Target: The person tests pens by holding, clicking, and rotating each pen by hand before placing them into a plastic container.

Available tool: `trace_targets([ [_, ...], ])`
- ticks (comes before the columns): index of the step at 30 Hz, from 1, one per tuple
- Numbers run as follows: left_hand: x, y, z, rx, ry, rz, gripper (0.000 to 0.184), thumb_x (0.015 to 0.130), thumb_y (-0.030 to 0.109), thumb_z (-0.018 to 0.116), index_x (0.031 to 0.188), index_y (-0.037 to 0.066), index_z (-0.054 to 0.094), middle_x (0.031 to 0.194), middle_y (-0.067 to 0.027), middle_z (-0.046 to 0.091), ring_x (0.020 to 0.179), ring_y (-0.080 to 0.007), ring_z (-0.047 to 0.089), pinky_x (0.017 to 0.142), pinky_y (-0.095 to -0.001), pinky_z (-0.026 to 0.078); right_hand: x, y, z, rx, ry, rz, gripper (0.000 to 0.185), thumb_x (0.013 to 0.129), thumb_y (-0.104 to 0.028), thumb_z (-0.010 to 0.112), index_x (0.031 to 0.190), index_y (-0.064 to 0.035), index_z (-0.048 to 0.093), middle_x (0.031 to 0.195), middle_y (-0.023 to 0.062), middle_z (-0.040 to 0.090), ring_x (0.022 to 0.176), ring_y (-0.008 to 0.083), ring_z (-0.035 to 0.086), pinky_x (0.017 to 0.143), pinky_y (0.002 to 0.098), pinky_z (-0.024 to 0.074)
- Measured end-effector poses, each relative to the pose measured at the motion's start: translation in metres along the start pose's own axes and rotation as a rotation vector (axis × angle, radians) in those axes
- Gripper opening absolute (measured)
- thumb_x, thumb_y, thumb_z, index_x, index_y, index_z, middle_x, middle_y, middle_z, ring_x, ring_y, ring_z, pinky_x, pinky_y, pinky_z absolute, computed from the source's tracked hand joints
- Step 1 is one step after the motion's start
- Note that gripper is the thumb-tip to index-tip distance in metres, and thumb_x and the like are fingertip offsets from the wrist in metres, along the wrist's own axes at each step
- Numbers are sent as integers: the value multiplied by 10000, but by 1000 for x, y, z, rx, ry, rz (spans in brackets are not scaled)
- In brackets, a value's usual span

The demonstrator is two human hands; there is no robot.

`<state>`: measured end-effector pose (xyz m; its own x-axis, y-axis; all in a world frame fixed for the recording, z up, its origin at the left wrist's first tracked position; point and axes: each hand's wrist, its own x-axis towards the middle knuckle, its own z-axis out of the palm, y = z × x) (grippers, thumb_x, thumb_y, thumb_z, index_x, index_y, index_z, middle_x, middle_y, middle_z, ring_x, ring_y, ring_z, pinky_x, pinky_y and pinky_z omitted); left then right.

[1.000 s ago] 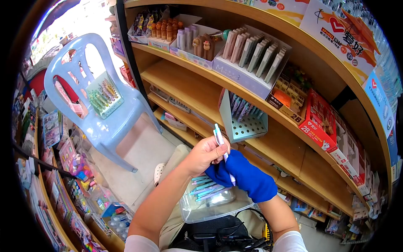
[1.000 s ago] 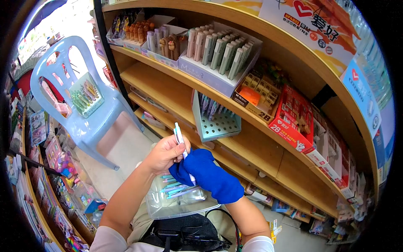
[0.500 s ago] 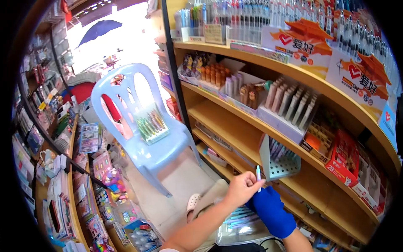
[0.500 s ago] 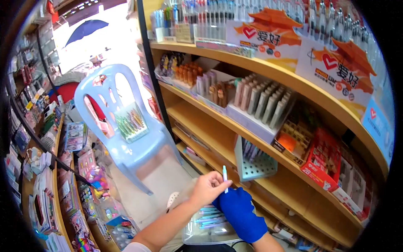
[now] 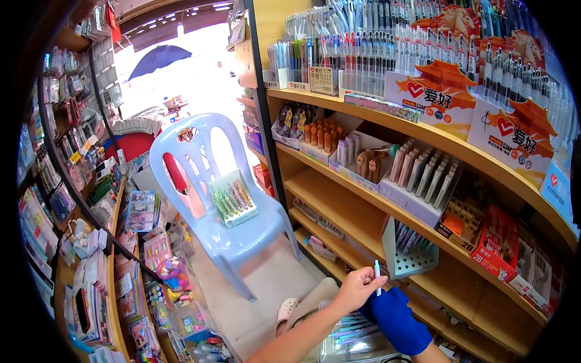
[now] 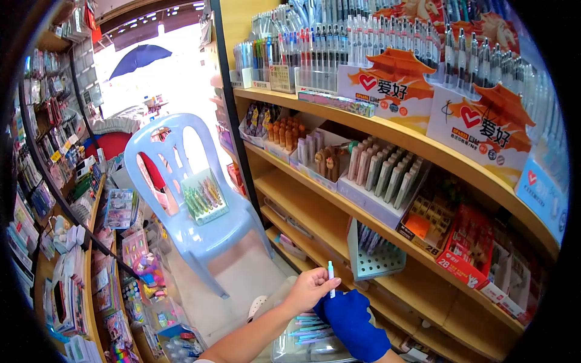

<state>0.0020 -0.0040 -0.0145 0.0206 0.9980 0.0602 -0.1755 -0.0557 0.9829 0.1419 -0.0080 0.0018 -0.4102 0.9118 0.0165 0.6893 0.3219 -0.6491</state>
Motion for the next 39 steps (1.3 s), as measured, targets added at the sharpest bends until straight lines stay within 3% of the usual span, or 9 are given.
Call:
trace_targets([
  [5,-2,7,3,9,5,14,162,868,201,570,813,50,550,641,41,515,541,-14,415,481,-173,311,-1,4,0,71,-8,-28,371,757,-395,569,733,-33,645,683,177,620,658,296,621,587,370,462],
  [9,-2,8,3,-110,-67,19,188,879,243,546,822,64,549,637,46,477,517,-24,362,465,-171,271,-7,-11,-21,-338,-86,-434,90,753,-63,508,832,-38,545,691,145,565,595,293,540,507,403,394],
  [11,-1,8,0,-200,-124,-38,194,885,250,533,838,63,551,650,48,469,517,-26,345,467,-167,261,-11,-4,-23,-203,-71,-428,75,761,-65,507,821,-34,540,690,134,562,591,280,528,507,385,389],
  [18,1,10,-9,-478,-351,-153,207,899,249,500,888,49,554,672,55,459,508,-30,303,470,-154,234,-9,-19,-30,797,-198,240,228,753,-185,529,675,21,585,559,82,545,522,122,503,478,296,371],
  [20,1,11,-8,-464,-298,-168,200,894,239,515,887,42,551,683,48,479,520,-26,329,470,-155,243,-7,-5,-23,563,-131,-11,238,757,-196,516,676,14,595,564,94,551,520,132,513,482,304,373],
  [24,-3,19,6,-201,-17,-41,165,863,194,572,855,30,553,659,41,517,527,-14,380,468,-163,276,-6,-23,-27,364,-47,218,255,779,-237,512,690,-19,609,588,118,582,522,201,563,482,343,406],
  [27,-1,13,6,-8,70,-16,137,831,155,615,814,30,559,614,41,536,526,-6,414,471,-167,305,2,-4,-7,-361,-43,-164,178,784,-280,558,820,-106,580,726,122,603,679,311,580,576,393,461],
  [30,-2,10,6,276,142,-38,135,823,148,623,786,33,562,576,48,532,504,-3,411,465,-168,312,4,0,1,-491,-13,-178,132,770,-259,565,811,-135,582,738,99,613,694,309,591,568,411,469],
  [39,-7,28,6,-260,-80,-110,162,859,196,574,843,34,573,587,64,432,487,-7,319,444,-164,239,-1,0,-8,-231,-62,-239,250,761,-310,571,702,-74,624,674,137,619,606,299,603,546,400,457],
])
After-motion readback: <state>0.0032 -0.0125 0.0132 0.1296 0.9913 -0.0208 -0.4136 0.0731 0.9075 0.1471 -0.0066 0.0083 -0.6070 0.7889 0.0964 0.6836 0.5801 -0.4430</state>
